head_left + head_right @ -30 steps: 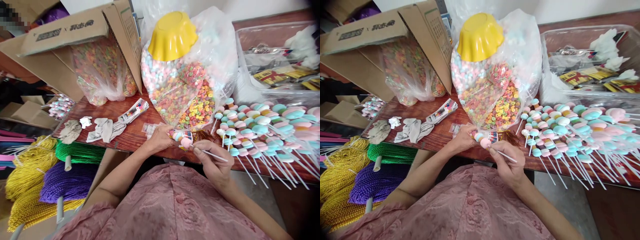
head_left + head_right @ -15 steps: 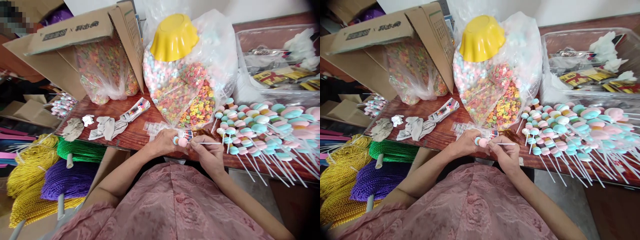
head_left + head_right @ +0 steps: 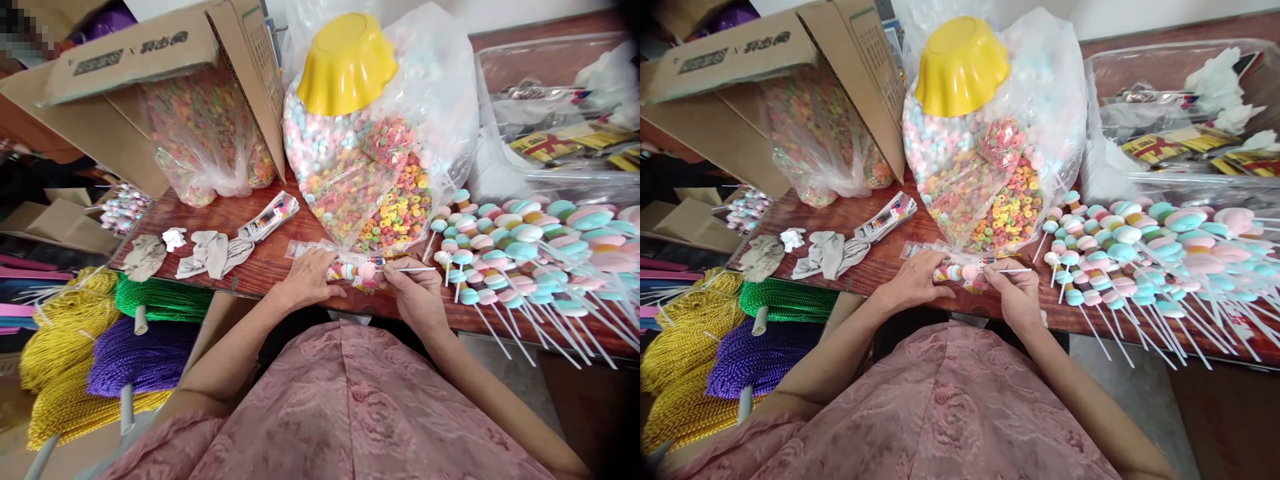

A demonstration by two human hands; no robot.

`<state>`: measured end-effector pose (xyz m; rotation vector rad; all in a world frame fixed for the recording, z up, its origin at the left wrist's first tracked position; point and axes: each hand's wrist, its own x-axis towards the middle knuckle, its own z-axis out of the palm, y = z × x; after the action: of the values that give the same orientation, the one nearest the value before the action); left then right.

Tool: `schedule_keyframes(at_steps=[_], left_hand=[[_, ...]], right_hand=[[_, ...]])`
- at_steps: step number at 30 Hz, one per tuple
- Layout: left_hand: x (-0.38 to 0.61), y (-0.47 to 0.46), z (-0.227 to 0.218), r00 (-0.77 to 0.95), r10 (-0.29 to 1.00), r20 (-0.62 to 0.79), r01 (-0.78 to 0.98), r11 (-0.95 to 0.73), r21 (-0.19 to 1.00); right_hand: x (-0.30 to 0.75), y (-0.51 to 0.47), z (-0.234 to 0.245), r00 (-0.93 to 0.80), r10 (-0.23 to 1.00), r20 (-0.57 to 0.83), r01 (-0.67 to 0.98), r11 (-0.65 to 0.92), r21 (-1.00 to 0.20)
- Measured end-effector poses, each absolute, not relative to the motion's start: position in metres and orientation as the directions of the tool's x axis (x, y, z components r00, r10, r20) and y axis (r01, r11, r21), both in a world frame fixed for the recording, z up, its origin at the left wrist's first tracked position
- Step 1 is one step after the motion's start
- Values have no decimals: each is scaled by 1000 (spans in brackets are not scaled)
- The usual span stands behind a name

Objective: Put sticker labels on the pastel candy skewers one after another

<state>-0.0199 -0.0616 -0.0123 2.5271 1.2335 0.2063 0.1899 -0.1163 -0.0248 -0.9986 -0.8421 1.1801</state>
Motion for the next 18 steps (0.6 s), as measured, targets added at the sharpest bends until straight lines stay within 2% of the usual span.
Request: schedule_keyframes(at_steps=[2,4,7,10,13,18], left_hand=[[-25,-61,-18,622,783,13,732,-588,344],[-26,-62,-22,627,778,45,705,-590,394],[-21,-65,-21,610,790,60,636,-534,557],[-10,-68,-14,615,788,22,560,-456,691],[0,-70,-8,610,793,-6,554,-421,718],[8,-73,-9,606,795,30,568,-459,683]], right_hand=[[189,-115,-23,202,979,10,-359,83,-930],[189,-114,-21,198,980,18,-370,92,-925],[190,-116,-18,160,984,81,-321,129,-938],[189,-119,-11,132,979,153,-179,175,-968],[188,-120,-5,150,972,178,-99,194,-976],[193,-109,-9,270,951,152,-145,196,-970]])
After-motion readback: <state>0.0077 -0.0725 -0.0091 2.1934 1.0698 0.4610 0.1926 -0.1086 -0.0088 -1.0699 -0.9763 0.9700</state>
